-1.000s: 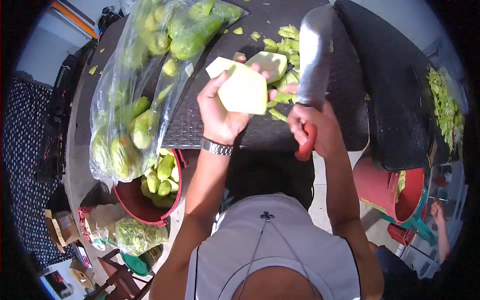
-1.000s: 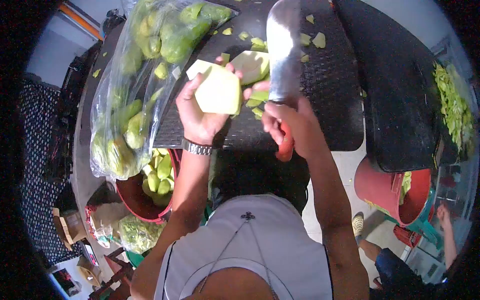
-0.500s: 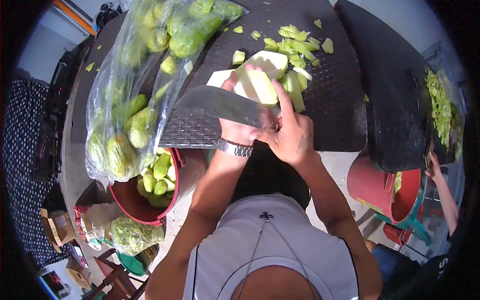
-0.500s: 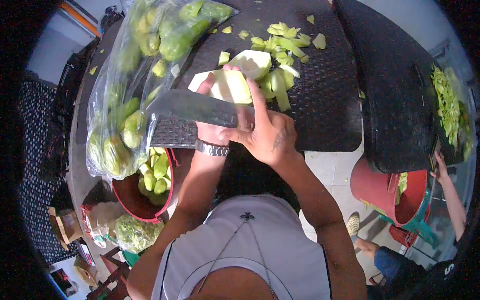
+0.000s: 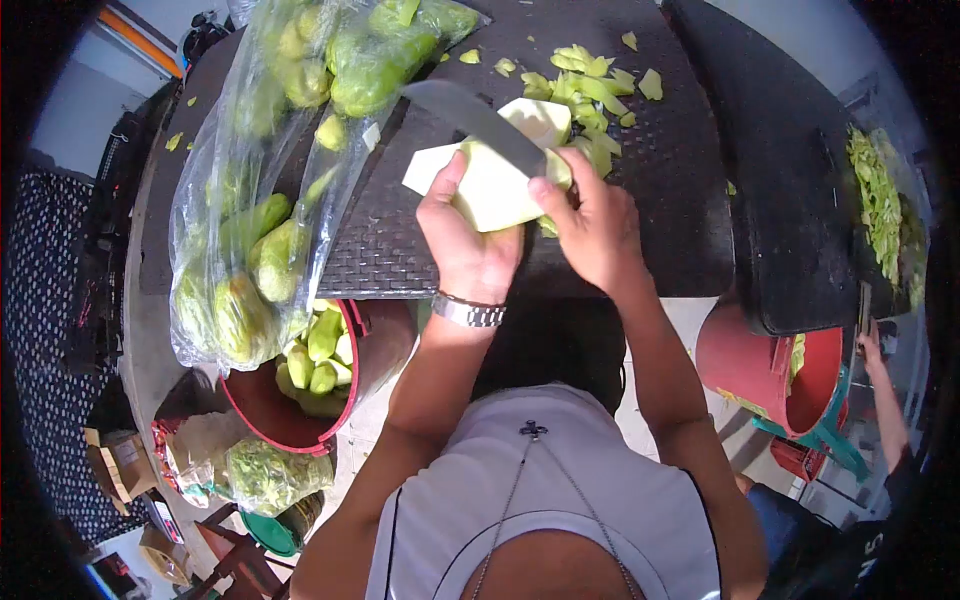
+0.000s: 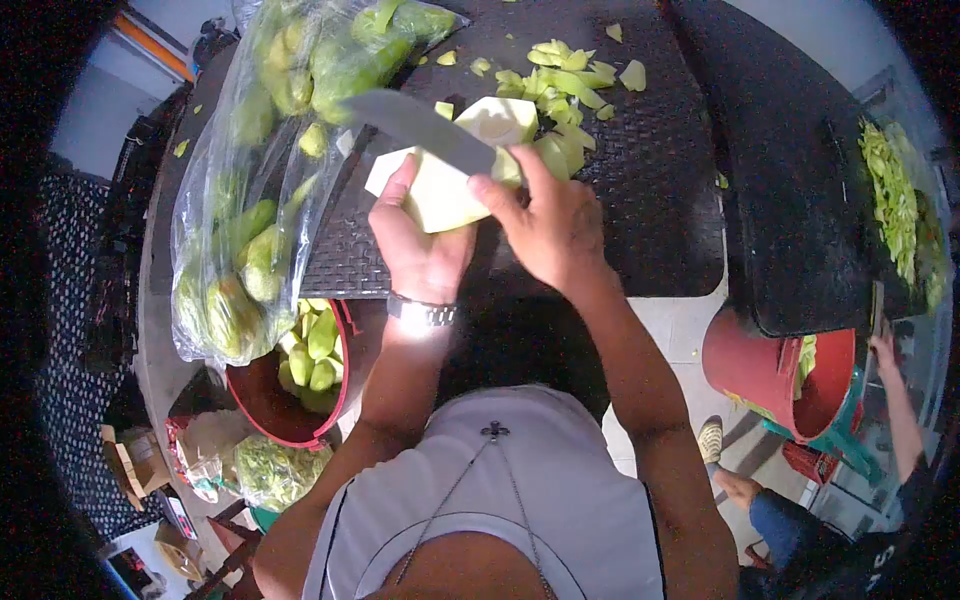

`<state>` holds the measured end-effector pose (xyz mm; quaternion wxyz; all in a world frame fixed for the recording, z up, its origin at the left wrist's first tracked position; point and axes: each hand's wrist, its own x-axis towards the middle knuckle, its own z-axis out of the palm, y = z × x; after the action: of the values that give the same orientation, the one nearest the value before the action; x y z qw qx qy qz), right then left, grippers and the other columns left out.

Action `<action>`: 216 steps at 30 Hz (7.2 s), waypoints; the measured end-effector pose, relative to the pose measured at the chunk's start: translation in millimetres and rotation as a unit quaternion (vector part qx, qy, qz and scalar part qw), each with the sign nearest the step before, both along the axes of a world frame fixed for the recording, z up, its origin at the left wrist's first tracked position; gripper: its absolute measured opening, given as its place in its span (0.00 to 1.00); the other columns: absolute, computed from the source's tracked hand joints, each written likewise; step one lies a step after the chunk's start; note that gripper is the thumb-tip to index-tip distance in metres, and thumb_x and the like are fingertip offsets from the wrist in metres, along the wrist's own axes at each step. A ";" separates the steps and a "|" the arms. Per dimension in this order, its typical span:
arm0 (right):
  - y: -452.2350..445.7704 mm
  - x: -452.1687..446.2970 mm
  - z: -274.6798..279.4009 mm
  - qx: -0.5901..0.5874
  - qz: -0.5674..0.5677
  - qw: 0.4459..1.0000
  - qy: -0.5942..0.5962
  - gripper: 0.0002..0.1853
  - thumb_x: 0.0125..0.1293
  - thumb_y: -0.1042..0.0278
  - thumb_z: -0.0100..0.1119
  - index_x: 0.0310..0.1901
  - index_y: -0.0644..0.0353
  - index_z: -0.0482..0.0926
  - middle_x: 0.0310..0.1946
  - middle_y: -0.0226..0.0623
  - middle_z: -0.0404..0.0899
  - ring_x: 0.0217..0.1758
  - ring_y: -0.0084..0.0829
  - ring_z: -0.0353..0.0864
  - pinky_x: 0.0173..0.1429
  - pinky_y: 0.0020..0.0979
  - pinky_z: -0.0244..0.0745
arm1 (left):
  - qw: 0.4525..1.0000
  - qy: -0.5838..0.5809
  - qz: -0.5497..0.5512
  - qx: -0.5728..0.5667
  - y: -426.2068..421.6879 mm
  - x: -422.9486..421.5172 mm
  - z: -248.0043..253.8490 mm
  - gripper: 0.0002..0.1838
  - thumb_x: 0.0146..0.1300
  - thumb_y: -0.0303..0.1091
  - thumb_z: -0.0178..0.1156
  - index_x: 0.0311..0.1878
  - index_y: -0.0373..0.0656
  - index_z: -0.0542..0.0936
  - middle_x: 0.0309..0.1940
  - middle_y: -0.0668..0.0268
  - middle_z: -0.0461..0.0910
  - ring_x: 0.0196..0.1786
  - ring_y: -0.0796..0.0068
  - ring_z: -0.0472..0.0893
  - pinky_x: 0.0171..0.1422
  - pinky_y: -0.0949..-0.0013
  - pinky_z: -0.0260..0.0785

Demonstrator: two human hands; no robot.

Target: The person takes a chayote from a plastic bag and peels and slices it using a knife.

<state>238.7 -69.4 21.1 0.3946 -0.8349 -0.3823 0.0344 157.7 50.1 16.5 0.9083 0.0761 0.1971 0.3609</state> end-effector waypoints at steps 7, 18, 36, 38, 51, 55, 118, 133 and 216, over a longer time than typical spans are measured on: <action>-8.8 76.8 -9.5 0.092 -0.030 0.981 0.168 0.24 0.82 0.45 0.48 0.65 0.57 0.74 0.26 0.36 0.80 0.18 0.24 0.71 0.26 0.30 0.68 | 0.982 -0.108 -0.155 0.024 36.8 -30.0 7.3 0.31 0.79 0.52 0.49 0.70 0.34 0.68 0.66 0.41 0.76 0.61 0.41 0.80 0.72 0.38 0.70; -37.1 -4.0 13.2 0.034 0.077 0.887 0.453 0.19 0.85 0.51 0.47 0.55 0.62 0.71 0.22 0.36 0.78 0.15 0.24 0.76 0.21 0.29 0.71 | 0.981 -0.115 -0.149 0.040 35.6 -19.7 -9.3 0.28 0.78 0.50 0.54 0.67 0.35 0.74 0.61 0.43 0.80 0.60 0.46 0.82 0.70 0.49 0.74; -61.7 -26.6 26.3 -0.057 0.102 0.879 0.462 0.22 0.86 0.58 0.40 0.72 0.59 0.67 0.19 0.32 0.74 0.13 0.21 0.70 0.20 0.27 0.69 | 0.987 -0.005 -0.115 0.113 27.3 -23.6 -1.9 0.30 0.80 0.57 0.53 0.69 0.41 0.76 0.57 0.62 0.84 0.57 0.65 0.86 0.61 0.56 0.82; -60.8 -28.8 24.5 -0.060 0.097 0.884 0.453 0.22 0.86 0.58 0.40 0.72 0.60 0.67 0.19 0.32 0.73 0.13 0.21 0.70 0.20 0.27 0.69 | 0.987 -0.001 -0.116 0.115 25.8 -23.4 -2.6 0.30 0.80 0.58 0.52 0.69 0.42 0.76 0.58 0.62 0.84 0.57 0.66 0.86 0.61 0.56 0.82; -46.6 -33.5 16.0 0.017 0.095 0.895 0.436 0.18 0.86 0.56 0.39 0.60 0.63 0.71 0.18 0.32 0.73 0.13 0.22 0.70 0.18 0.28 0.68 | 0.982 -0.005 -0.157 0.103 -15.4 -21.7 -3.4 0.29 0.81 0.58 0.49 0.68 0.43 0.76 0.58 0.62 0.84 0.57 0.64 0.86 0.63 0.57 0.79; -42.0 -32.2 8.1 0.031 0.102 0.903 0.417 0.19 0.87 0.55 0.40 0.58 0.64 0.71 0.18 0.33 0.73 0.12 0.23 0.71 0.17 0.29 0.67 | 0.983 0.003 -0.158 0.098 -17.9 -20.0 -6.4 0.28 0.81 0.57 0.49 0.67 0.42 0.76 0.54 0.62 0.86 0.53 0.65 0.87 0.60 0.58 0.79; -58.0 -33.8 34.4 0.053 0.073 0.972 0.217 0.27 0.74 0.55 0.66 0.67 0.62 0.74 0.25 0.33 0.78 0.26 0.20 0.77 0.34 0.29 0.71 | 0.976 -0.174 -0.134 0.014 19.5 -25.0 3.3 0.40 0.76 0.71 0.46 0.69 0.42 0.74 0.63 0.48 0.79 0.62 0.44 0.81 0.68 0.38 0.74; -40.3 -40.7 -0.7 -0.002 0.151 0.988 0.018 0.27 0.71 0.43 0.68 0.42 0.64 0.73 0.19 0.42 0.79 0.24 0.49 0.87 0.28 0.43 0.78 | 0.965 -0.205 -0.161 0.017 13.6 -9.2 -30.1 0.40 0.72 0.75 0.49 0.65 0.46 0.75 0.54 0.47 0.82 0.56 0.39 0.81 0.69 0.33 0.70; -14.7 -25.1 42.6 0.032 0.033 0.928 0.370 0.21 0.78 0.52 0.60 0.56 0.63 0.81 0.31 0.38 0.86 0.27 0.23 0.82 0.34 0.31 0.78 | 0.988 0.026 -0.047 0.147 4.2 -24.1 -11.9 0.27 0.79 0.48 0.54 0.68 0.35 0.72 0.58 0.55 0.83 0.58 0.61 0.85 0.64 0.57 0.78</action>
<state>213.6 -84.1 63.7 0.5330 -0.7367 -0.2375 0.3418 133.6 54.3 4.7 0.8977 0.2279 0.1616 0.3406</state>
